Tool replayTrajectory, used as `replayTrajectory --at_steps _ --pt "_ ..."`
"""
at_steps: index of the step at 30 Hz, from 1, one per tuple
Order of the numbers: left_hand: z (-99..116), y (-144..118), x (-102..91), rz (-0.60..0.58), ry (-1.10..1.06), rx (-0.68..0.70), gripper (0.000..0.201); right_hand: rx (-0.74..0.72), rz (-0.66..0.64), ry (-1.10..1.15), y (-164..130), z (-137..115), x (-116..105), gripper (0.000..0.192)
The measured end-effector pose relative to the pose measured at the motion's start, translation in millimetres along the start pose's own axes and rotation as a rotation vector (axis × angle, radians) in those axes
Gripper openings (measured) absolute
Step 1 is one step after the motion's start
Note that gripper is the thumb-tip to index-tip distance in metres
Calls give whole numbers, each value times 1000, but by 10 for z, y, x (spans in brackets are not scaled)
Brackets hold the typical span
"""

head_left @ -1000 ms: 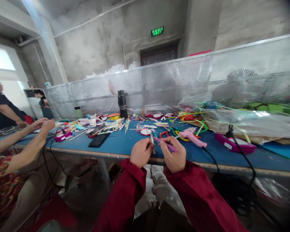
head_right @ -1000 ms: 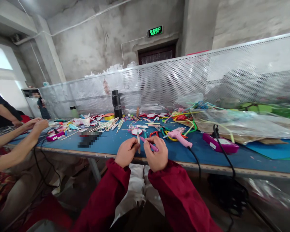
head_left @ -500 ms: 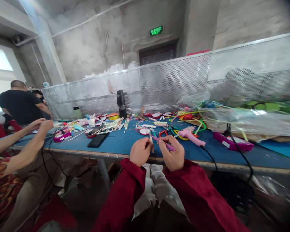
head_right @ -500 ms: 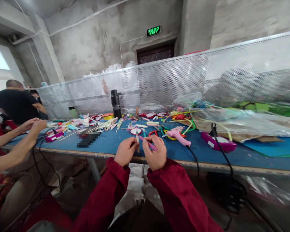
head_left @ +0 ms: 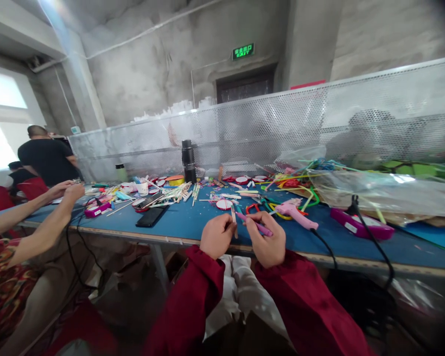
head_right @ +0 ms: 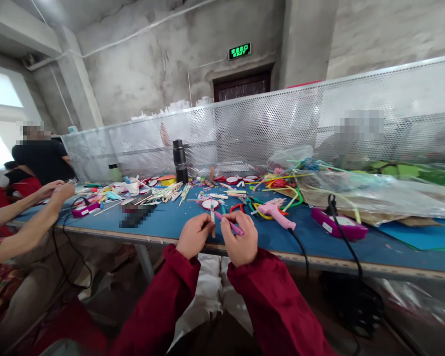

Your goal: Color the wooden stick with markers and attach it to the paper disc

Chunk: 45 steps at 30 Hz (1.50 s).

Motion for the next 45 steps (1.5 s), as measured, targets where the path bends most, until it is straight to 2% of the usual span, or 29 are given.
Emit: replayTrajectory --at_steps 21,45 --pt "1 1 10 3 -12 8 26 -14 25 22 -25 -7 -25 12" --pt "7 -7 7 13 9 8 26 -35 -9 0 -11 -32 11 12"
Point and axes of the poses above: each hand's wrist, its own y-axis towards the middle knuckle, its own x-axis out of the palm, z = x × y, the point moved 9 cm from there along y, towards the middle knuckle, and after that the axes turned 9 degrees about -z, right-handed, at the moved point
